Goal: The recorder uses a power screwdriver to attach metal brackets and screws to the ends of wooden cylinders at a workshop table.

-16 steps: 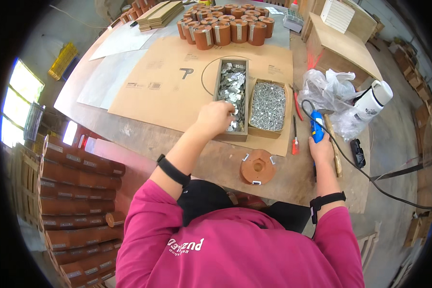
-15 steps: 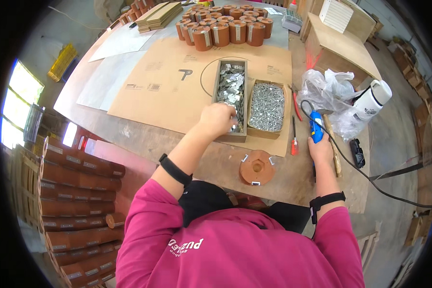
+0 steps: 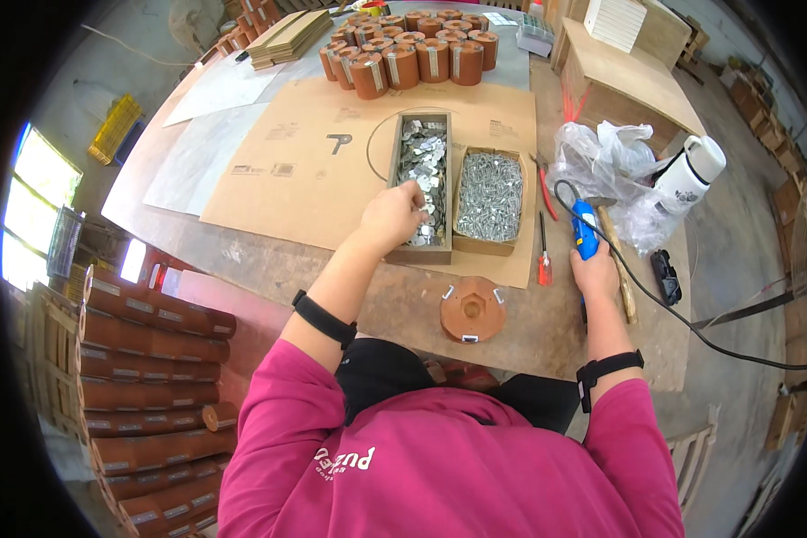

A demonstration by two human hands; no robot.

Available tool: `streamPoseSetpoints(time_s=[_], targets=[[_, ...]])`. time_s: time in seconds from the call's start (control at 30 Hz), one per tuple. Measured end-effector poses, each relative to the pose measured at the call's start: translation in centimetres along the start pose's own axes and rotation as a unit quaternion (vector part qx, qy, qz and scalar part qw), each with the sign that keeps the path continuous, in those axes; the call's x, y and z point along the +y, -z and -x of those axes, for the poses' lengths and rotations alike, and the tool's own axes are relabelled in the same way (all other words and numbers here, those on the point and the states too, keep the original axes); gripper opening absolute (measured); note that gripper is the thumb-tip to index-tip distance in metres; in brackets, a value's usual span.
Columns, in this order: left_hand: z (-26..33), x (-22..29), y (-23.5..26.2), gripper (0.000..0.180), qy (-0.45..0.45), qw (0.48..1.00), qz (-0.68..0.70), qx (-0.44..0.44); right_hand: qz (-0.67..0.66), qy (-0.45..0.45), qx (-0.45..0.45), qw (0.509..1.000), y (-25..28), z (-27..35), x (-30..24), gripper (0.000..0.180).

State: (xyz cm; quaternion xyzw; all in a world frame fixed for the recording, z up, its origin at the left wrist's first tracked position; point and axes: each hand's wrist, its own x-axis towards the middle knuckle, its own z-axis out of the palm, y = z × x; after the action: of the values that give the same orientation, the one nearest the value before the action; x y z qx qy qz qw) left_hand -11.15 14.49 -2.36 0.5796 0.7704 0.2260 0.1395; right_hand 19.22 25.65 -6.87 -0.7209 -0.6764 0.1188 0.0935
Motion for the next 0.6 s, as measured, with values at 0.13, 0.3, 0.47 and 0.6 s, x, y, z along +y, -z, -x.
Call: streamPoseSetpoints(time_s=[0.13,0.3,0.47,0.6], targets=[[2.0,0.9,0.4,0.018,-0.028,0.969,0.243,0.017,0.003,0.009,-0.001,1.0,-0.1,-0.3,0.2,0.058],[7.3,4.9,0.7,0.017,-0.052,0.923,0.38,-0.02,0.012,0.003,0.003,1.0,-0.3,-0.7,0.1,0.057],[11.5,6.3,-0.2,0.021,-0.239,0.956,0.168,0.036,0.03,0.0,0.003,1.0,-0.3,-0.7,-0.1,0.059],[12.7,6.1,-1.8,0.026,-0.258,0.954,0.122,0.092,0.034,-0.002,-0.003,0.999,-0.2,-0.5,-0.2,0.06]])
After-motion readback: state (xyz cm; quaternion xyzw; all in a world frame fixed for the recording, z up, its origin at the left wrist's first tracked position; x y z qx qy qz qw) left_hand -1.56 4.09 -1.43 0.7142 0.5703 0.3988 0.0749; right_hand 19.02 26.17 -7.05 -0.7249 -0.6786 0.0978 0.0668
